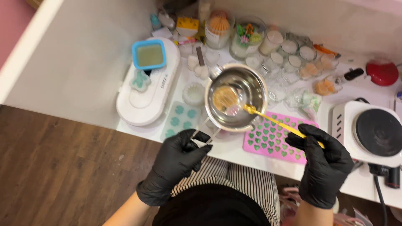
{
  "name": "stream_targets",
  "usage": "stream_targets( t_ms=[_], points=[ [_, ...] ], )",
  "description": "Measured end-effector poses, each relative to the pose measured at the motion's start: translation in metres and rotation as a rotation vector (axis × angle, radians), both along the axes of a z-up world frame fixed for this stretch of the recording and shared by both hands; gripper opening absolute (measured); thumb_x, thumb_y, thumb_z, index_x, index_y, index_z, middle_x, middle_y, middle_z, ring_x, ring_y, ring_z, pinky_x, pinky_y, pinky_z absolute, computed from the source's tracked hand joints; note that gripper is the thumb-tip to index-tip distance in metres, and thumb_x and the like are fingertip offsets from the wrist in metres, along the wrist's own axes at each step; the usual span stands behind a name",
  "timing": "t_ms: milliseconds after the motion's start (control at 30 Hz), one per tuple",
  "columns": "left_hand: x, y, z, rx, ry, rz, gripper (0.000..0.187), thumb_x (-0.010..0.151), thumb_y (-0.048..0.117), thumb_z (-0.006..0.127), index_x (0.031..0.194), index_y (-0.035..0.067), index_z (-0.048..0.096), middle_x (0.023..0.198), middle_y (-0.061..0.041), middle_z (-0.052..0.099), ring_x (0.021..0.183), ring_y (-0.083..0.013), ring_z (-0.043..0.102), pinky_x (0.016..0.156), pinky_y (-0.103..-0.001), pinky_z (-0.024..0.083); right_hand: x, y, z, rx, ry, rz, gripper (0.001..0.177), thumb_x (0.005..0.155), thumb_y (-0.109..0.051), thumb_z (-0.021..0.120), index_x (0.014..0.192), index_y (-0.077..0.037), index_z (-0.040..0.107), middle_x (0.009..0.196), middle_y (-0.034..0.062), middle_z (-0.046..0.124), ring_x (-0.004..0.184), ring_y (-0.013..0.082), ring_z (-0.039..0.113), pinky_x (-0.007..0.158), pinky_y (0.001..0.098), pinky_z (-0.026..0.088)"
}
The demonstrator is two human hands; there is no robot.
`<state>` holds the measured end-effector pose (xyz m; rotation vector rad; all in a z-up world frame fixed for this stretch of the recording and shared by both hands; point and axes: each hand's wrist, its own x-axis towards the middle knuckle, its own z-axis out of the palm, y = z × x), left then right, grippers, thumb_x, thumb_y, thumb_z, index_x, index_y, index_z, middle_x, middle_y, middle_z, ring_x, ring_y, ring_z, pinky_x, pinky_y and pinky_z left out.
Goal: Pouring melted wax into silicone molds and cleaning the equipment.
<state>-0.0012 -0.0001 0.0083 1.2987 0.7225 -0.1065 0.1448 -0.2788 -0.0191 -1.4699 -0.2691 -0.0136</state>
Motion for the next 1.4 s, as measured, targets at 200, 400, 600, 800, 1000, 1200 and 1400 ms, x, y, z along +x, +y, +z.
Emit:
stream_targets(
  t_ms=[200, 400, 600, 800, 1000, 1200, 1400],
  points=[
    [0.007, 0.002, 0.009, -0.099, -0.031, -0.126, 0.028, 0.084, 0.017, 0.079, 0.109, 0.006, 0.075, 0.058, 0.0, 0.063, 0.044, -0.0054, 0.057, 0.038, -0.021, 0.039, 0.005, -0.018, 0.009, 0.044, 0.035, -0.026, 0.016, 0.111, 0.001, 0.063, 0.122, 0.013, 0.066, 0.109, 0.0236, 0.071, 0.093, 0.0355, 0.073, 0.096, 0.0478, 0.06],
    [0.033, -0.008, 0.026, -0.188, -0.046, -0.275, 0.026, 0.087, 0.018, 0.078, 0.107, 0.002, 0.075, 0.055, 0.0, 0.061, 0.039, -0.005, 0.054, 0.033, -0.02, 0.036, 0.023, -0.08, 0.01, 0.325, -0.009, -0.106, 0.006, 0.114, 0.001, 0.06, 0.118, 0.005, 0.061, 0.116, 0.0209, 0.069, 0.093, 0.0308, 0.072, 0.092, 0.0489, 0.06],
    [0.084, -0.053, 0.037, -0.144, -0.039, -0.432, 0.028, 0.085, 0.019, 0.079, 0.109, 0.004, 0.075, 0.051, -0.002, 0.061, 0.036, -0.0064, 0.053, 0.033, -0.021, 0.036, 0.03, -0.178, -0.009, 0.31, -0.09, -0.185, 0.024, 0.121, -0.016, 0.049, 0.136, 0.003, 0.054, 0.115, 0.0215, 0.068, 0.103, 0.0289, 0.068, 0.107, 0.043, 0.056],
    [0.143, -0.119, 0.046, -0.066, -0.041, -0.563, 0.032, 0.084, 0.024, 0.079, 0.111, 0.006, 0.075, 0.052, -0.001, 0.063, 0.04, -0.0056, 0.056, 0.036, -0.023, 0.039, 0.027, -0.228, -0.006, 0.19, -0.185, -0.421, 0.028, 0.122, -0.018, 0.047, 0.137, 0.005, 0.054, 0.108, 0.0188, 0.063, 0.097, 0.027, 0.063, 0.097, 0.0387, 0.052],
    [0.198, -0.183, 0.045, -0.093, -0.107, -0.701, 0.036, 0.084, 0.025, 0.076, 0.117, 0.009, 0.073, 0.051, -0.001, 0.06, 0.037, -0.0061, 0.051, 0.035, -0.024, 0.04, 0.02, -0.273, 0.001, 0.047, -0.293, -0.661, 0.032, 0.123, -0.02, 0.045, 0.138, 0.007, 0.054, 0.099, 0.0155, 0.058, 0.09, 0.0245, 0.058, 0.086, 0.0335, 0.048],
    [0.229, -0.231, 0.044, -0.235, -0.127, -0.716, 0.034, 0.086, 0.021, 0.075, 0.117, 0.006, 0.075, 0.054, 0.0, 0.058, 0.041, -0.0051, 0.052, 0.036, -0.023, 0.036, 0.016, -0.28, 0.014, -0.066, -0.342, -0.722, 0.024, 0.128, -0.015, 0.044, 0.135, 0.005, 0.055, 0.103, 0.0149, 0.06, 0.093, 0.0231, 0.061, 0.082, 0.0341, 0.052],
    [0.24, -0.254, 0.027, -0.381, -0.116, -0.682, 0.022, 0.092, 0.021, 0.072, 0.105, 0.004, 0.074, 0.054, 0.002, 0.054, 0.042, -0.0047, 0.044, 0.037, -0.024, 0.03, 0.019, -0.298, 0.005, 0.012, -0.328, -0.737, 0.023, 0.127, -0.012, 0.043, 0.136, 0.006, 0.054, 0.105, 0.0184, 0.063, 0.094, 0.0243, 0.064, 0.085, 0.0352, 0.056]
  ],
)
